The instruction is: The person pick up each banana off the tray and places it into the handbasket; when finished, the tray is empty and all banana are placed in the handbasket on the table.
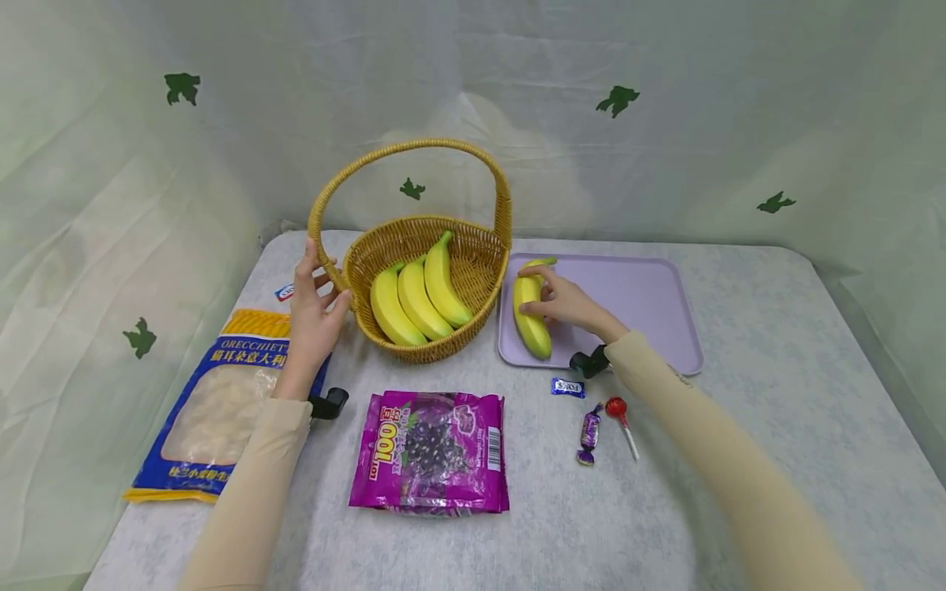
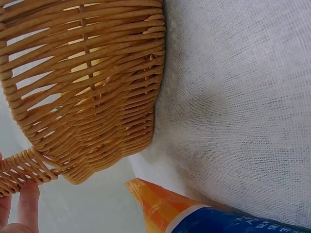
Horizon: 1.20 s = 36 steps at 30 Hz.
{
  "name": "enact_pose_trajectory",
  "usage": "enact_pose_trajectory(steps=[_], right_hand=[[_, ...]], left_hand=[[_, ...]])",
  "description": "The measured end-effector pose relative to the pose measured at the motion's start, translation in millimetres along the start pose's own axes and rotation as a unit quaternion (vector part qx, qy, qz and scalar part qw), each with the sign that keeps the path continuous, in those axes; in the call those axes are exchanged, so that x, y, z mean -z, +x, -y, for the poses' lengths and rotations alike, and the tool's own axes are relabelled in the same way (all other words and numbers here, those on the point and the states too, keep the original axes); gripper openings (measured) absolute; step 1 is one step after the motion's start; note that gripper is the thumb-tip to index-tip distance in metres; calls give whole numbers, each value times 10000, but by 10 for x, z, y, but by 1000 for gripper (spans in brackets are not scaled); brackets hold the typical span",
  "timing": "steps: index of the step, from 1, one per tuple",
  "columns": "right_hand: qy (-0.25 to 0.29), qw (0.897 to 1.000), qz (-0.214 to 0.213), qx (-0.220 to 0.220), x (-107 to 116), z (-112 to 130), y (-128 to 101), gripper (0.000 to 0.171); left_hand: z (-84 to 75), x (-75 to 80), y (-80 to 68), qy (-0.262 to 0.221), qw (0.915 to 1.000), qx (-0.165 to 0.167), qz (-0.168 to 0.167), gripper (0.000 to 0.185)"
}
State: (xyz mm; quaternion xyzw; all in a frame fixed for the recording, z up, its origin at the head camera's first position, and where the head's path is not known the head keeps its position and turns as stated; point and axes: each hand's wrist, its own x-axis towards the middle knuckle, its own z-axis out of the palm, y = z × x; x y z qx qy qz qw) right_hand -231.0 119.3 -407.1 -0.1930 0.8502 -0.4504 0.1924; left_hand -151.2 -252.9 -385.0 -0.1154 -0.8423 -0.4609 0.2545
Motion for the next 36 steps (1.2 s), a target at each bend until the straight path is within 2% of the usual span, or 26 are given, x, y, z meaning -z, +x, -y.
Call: enact_pose_trajectory(steps=[6,12,18,22,25,30,36], right_hand=[[566,9978,239,239,59,61,-146,65],[848,9931,565,576,80,190,-252,70],[1030,9858,837,1030,10,346,-264,72],[991,9816,921,1348,-59,467,-223,71],[965,9799,1021,1419,-104,560,-169,70],[947,9818,1098,1224,-170,706,-36,69],[789,9860,927,1143,-189,854,177,68]], left_hand=[[-10,9,5,16,10000,73,24,79],[2,19,-5,-77,9999,64,-15,79],[17,16,-14,-79,10000,-19,-34,80],[22,9,-18,-46,10000,-26,-27,80],[32,6,-20,-31,10000,-23,-39,80],[31,1,-19,-35,10000,-28,-33,79],[17,-9,-13,-42,10000,67,-23,79]])
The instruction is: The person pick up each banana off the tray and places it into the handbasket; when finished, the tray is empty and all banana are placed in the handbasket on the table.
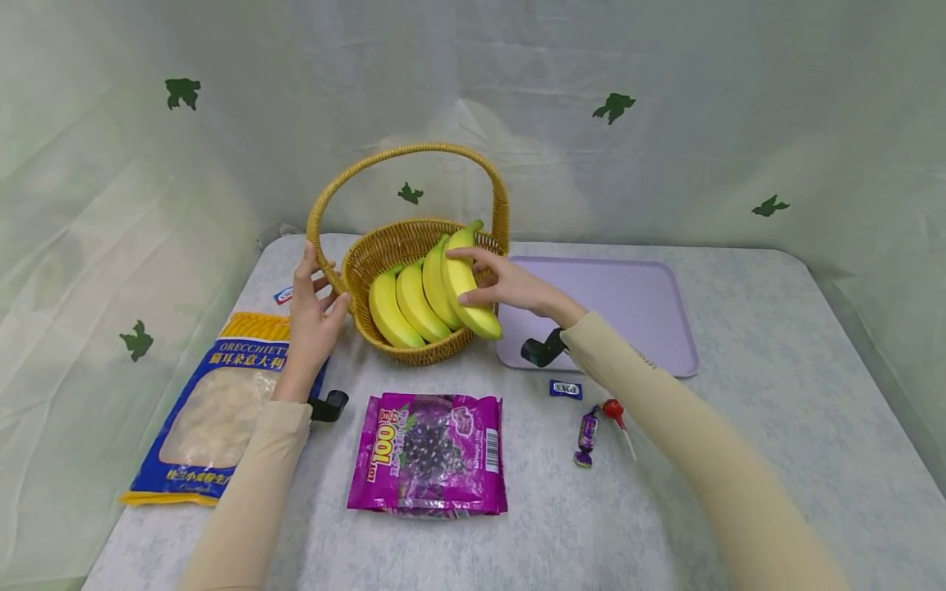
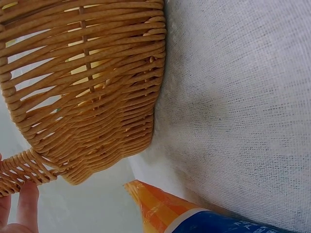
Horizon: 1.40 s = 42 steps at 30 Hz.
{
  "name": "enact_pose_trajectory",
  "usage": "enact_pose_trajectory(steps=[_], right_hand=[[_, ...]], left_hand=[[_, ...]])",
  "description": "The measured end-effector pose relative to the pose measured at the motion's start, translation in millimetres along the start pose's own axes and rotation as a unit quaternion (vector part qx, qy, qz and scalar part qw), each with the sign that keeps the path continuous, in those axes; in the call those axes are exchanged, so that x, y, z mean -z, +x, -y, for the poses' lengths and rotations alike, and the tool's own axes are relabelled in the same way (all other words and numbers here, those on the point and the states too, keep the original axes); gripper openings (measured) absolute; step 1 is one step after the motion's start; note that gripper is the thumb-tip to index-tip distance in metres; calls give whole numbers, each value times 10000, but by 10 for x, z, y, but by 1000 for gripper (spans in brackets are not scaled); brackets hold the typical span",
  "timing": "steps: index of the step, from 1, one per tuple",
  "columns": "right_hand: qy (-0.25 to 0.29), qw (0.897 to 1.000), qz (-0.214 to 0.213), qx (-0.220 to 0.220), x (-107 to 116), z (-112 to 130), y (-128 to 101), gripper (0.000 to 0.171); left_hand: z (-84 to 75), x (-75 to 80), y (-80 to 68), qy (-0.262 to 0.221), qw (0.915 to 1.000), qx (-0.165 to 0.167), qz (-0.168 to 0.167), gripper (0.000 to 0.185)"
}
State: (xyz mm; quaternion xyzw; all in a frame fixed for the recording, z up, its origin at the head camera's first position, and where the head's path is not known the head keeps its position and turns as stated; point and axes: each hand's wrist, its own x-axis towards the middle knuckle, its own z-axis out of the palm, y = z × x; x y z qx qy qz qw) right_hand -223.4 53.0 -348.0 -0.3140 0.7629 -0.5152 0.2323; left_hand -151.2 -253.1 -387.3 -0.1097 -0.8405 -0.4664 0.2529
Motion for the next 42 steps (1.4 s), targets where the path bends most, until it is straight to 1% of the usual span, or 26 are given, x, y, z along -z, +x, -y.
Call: enact_pose_trajectory(steps=[3,7,12,17,21,24,26,29,31,36,39,41,42], right_hand=[[-81,9999,-93,83,18,22,123,68],[-271,9993,-236,77,47,18,246,66],[-694,9967,-406,-63,76,21,323,63],[-1081,9924,-542,-230,100,-7,370,60],[-1481,9870,-426,-462,82,-33,401,60],[-1773,9822,-196,-585,49,-37,416,62],[-2001,9777,-123,-634,26,-29,422,64],[-2165,9733,-68,-756,-2,-20,423,65],[-2328,9694,-88,-771,-19,-17,427,66],[-2564,9640,-71,-702,-54,-25,435,67],[-2447,9675,-183,-605,-54,-37,416,66],[-2239,9728,-357,-478,-42,-53,377,63],[-2045,9770,-458,-392,-31,-60,349,61]], left_hand=[[2,0,-4,18,10000,46,-19,79],[6,-3,-7,12,10000,-10,-44,80],[19,-2,4,-97,9999,-101,-53,81],[-13,-7,9,0,10000,-7,-42,80],[-21,-10,7,-11,10000,14,-25,80],[-13,-12,7,-87,10000,-18,-20,80],[-10,-14,8,-113,9999,-35,-28,81],[-3,-13,11,-140,9999,-26,-46,81],[-3,-13,13,-134,9999,-21,-62,80],[4,-10,14,-177,9998,-63,-100,80],[2,-9,10,-151,9998,-76,-95,80],[1,-9,7,-134,9999,-75,-77,80],[0,-8,7,-128,9999,-80,-72,80]])
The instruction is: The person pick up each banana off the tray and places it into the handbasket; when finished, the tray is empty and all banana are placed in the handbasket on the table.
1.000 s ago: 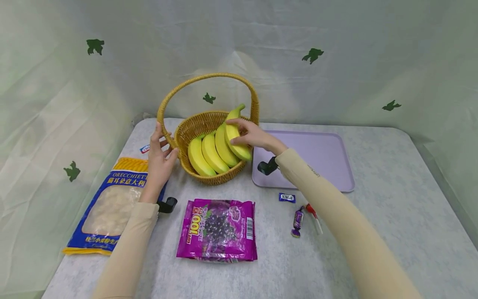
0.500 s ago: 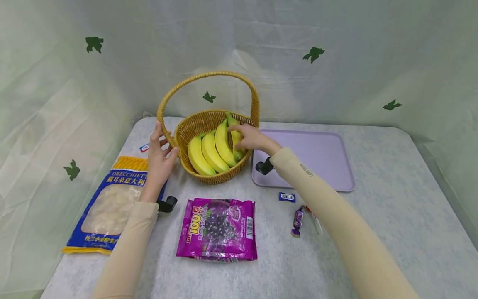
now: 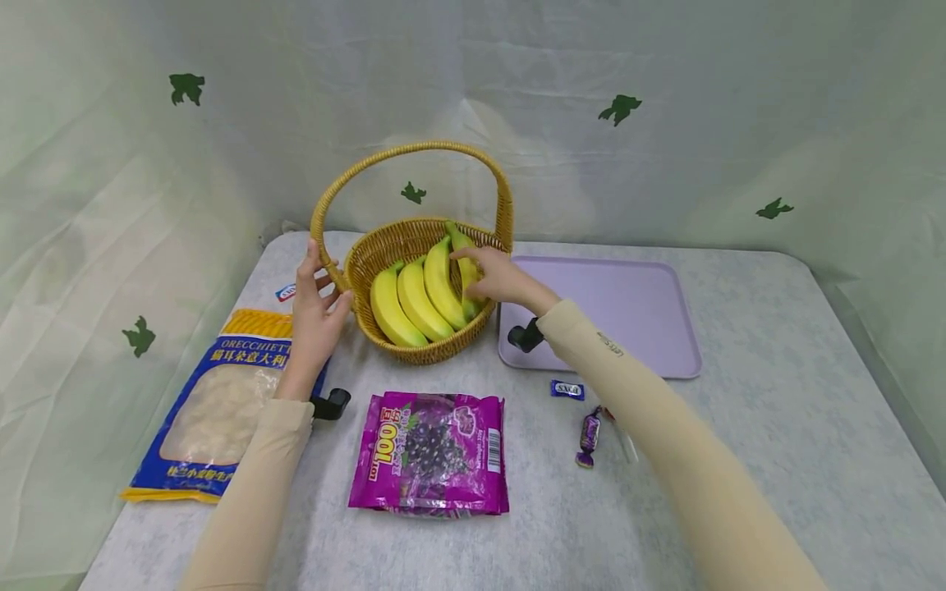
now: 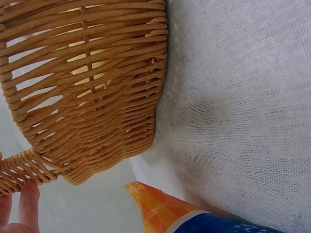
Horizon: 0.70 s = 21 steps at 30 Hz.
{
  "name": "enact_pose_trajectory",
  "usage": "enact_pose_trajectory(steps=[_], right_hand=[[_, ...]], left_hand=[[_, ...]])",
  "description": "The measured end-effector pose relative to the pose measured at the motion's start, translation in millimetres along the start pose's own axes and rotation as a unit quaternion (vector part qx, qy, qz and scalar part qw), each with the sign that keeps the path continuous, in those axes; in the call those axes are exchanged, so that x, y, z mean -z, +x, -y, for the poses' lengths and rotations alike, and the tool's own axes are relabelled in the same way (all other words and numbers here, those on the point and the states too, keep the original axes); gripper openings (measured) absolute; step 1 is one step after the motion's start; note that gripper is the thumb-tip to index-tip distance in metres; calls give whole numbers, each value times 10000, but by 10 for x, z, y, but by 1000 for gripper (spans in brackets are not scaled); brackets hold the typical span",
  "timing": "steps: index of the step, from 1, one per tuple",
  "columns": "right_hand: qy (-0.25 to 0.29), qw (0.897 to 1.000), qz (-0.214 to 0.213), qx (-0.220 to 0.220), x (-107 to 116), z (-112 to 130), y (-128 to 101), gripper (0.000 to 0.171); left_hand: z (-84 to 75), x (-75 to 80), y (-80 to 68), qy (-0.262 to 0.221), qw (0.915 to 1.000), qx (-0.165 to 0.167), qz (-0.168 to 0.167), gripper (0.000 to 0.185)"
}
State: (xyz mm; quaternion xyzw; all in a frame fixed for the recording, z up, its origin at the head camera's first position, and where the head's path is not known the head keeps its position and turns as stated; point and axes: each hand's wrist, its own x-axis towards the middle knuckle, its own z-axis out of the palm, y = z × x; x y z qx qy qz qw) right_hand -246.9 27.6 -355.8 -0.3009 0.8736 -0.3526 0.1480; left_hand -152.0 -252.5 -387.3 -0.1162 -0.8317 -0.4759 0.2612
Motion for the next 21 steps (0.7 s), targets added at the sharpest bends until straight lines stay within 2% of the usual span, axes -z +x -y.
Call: enact_pose_trajectory(steps=[5,7,10,14,17,21], right_hand=[[1166,9917,-491,213,107,-119,-239,52],[1429,9874,-643,227,173,-179,-363,50],[1565,9838,-862,164,284,-285,-564,49],[1657,9808,-1027,23,431,-458,-830,48],[1654,9790,-1186,-82,527,-604,-1024,48],[1557,9766,-1467,-227,624,-772,-1275,49]], left_hand=[[-24,-15,9,2,10000,-33,-11,78],[-53,-18,15,23,10000,-20,-36,77],[-142,-17,18,27,9999,86,-46,75],[-405,10,-19,-99,9992,372,-125,73],[-580,23,-53,-213,9977,560,-306,71],[-602,13,-95,-143,9961,485,-723,65]])
